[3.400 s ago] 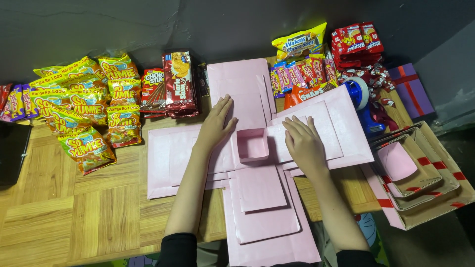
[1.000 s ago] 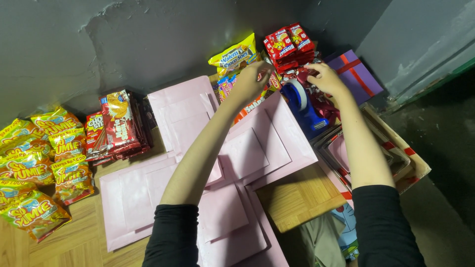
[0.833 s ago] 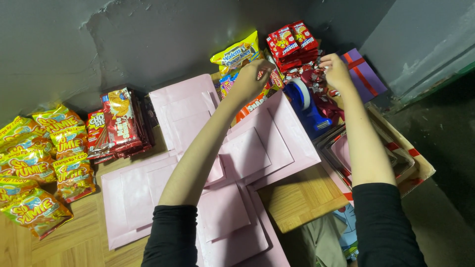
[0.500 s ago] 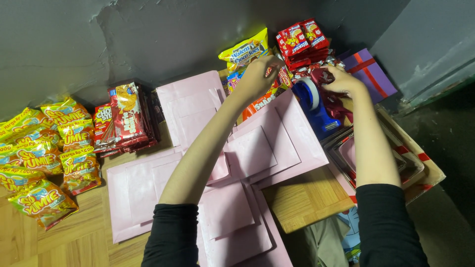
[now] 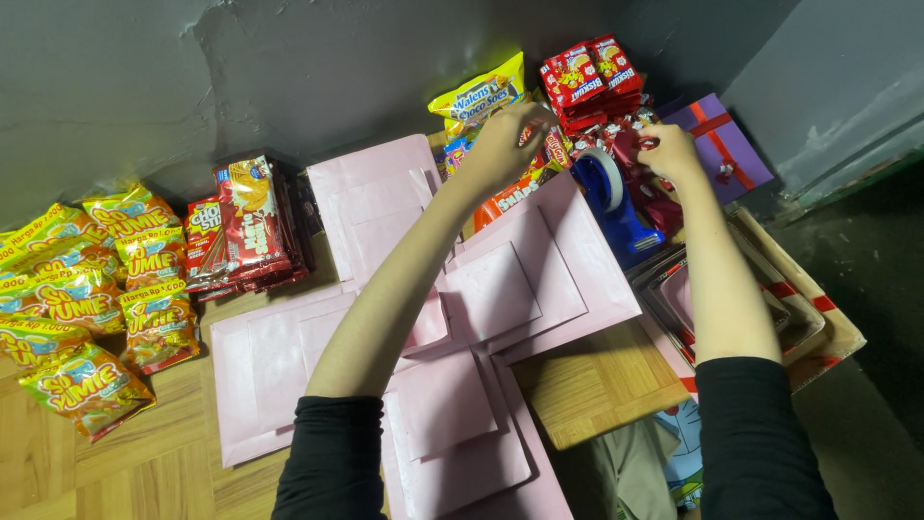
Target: The person opens a pink explosion box by hand, unfolds several layers of the box, and places wrapped candies into the central compartment.
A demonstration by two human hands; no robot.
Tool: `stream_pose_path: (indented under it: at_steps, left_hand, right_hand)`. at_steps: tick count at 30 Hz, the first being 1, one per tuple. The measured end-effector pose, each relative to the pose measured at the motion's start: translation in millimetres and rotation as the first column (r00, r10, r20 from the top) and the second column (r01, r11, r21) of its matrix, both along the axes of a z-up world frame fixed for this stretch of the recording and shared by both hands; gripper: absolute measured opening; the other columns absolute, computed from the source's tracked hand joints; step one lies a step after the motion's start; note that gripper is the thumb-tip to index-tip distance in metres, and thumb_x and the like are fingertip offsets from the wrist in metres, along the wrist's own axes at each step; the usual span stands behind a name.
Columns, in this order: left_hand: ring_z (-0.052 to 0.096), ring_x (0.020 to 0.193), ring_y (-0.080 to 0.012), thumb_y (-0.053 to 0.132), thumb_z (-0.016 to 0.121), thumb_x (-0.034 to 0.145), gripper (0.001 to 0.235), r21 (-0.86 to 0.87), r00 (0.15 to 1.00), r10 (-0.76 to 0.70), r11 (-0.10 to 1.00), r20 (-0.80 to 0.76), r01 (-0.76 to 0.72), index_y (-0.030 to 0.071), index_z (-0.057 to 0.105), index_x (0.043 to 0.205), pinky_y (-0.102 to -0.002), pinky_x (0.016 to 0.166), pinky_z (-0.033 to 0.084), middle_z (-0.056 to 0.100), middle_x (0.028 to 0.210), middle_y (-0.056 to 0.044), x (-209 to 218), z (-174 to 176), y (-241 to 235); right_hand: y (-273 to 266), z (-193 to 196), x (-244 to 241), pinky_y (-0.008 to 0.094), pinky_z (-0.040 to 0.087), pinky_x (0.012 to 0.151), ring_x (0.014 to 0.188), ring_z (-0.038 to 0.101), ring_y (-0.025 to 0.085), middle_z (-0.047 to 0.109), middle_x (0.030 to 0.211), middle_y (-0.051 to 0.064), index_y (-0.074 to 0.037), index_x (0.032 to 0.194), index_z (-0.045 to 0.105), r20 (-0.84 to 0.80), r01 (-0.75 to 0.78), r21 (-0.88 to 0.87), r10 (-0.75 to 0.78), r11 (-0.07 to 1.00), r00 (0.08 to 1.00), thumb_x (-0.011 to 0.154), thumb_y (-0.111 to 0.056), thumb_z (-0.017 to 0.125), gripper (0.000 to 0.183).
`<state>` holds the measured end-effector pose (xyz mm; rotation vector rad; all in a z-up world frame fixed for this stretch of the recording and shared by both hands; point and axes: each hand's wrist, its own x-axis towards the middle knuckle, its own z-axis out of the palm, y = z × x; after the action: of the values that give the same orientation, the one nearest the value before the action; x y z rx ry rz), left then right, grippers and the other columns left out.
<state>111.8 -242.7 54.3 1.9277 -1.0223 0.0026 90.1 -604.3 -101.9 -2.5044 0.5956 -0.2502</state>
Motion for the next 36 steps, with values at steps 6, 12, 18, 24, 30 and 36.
stream_pose_path:
  at_steps: [6, 12, 18, 24, 30, 36]
  left_hand:
    - [0.068, 0.112, -0.0367, 0.019, 0.055, 0.102, 0.021, 0.008, 1.000, 0.014, 1.000, 0.005, -0.014, 0.011, 0.069, 0.116, -0.052, 0.101, 0.052, 0.072, 0.110, -0.015, -2.2, 5.1, 7.2]
    - [0.067, 0.111, -0.0407, 0.019, 0.055, 0.101, 0.022, 0.012, 1.000, 0.003, 1.000, 0.030, -0.003, 0.009, 0.069, 0.116, -0.055, 0.100, 0.051, 0.071, 0.108, -0.019, -9.0, 12.0, 21.9]
    - [0.068, 0.112, -0.0366, 0.019, 0.056, 0.102, 0.022, 0.023, 0.999, 0.012, 1.000, 0.045, -0.013, 0.012, 0.070, 0.117, -0.052, 0.100, 0.051, 0.072, 0.109, -0.015, -14.4, 14.5, 44.0]
    - [0.070, 0.107, -0.0221, 0.024, 0.049, 0.103, 0.029, 0.010, 0.999, 0.039, 0.999, 0.012, -0.039, 0.011, 0.073, 0.110, -0.035, 0.087, 0.054, 0.074, 0.116, -0.005, -20.3, 15.0, 72.4]
    - [0.067, 0.115, -0.0220, 0.026, 0.049, 0.102, 0.030, 0.026, 0.995, 0.085, 0.996, -0.048, -0.084, 0.013, 0.074, 0.112, -0.035, 0.088, 0.054, 0.074, 0.121, -0.004, -25.9, 21.1, 91.2]
    - [0.070, 0.112, -0.0220, 0.025, 0.050, 0.101, 0.030, 0.012, 0.995, 0.073, 0.997, -0.073, -0.072, 0.013, 0.074, 0.114, -0.036, 0.091, 0.056, 0.074, 0.122, -0.005, -29.1, 19.5, 91.3]
  right_hand:
    - [26.4, 65.0, -38.5, 0.034, 0.067, 0.063, 0.075, 0.072, 0.040, 0.059, 0.116, 0.040, -0.001, 0.123, 0.070, 0.162, -0.045, 0.466, -0.035, 0.884, 0.986, 0.084, -0.004, 0.083, 0.041]
    - [39.9, 103.0, -59.6, 0.035, 0.062, 0.056, 0.070, 0.070, 0.044, 0.064, 0.113, 0.046, 0.000, 0.124, 0.073, -0.064, -0.073, 0.103, 0.080, 0.992, 0.995, 0.089, -0.001, 0.077, 0.035]
    - [37.1, 114.7, -63.2, 0.029, 0.059, 0.056, 0.069, 0.071, 0.033, 0.066, 0.108, 0.041, -0.004, 0.124, 0.074, 0.067, -0.153, 0.101, 0.147, 0.983, 0.987, 0.093, -0.003, 0.073, 0.031]
    - [73.2, 168.4, -81.3, 0.033, 0.059, 0.068, 0.076, 0.074, 0.031, 0.072, 0.112, 0.022, -0.006, 0.129, 0.068, 0.019, -0.174, 0.136, 0.173, 0.975, 0.985, 0.105, -0.012, 0.068, 0.025]
    - [59.9, 153.3, -68.6, 0.059, 0.041, 0.095, 0.123, 0.051, 0.045, 0.071, 0.122, 0.017, -0.014, 0.126, 0.070, -0.033, -0.166, -0.069, 0.164, 0.984, 0.986, 0.106, -0.026, 0.062, 0.025]
    - [106.2, 201.0, -94.1, 0.038, 0.057, 0.077, 0.089, 0.073, 0.035, 0.058, 0.141, 0.018, -0.010, 0.144, 0.051, -0.196, -0.073, 0.306, 0.138, 0.949, 0.971, 0.106, -0.014, 0.056, 0.039]
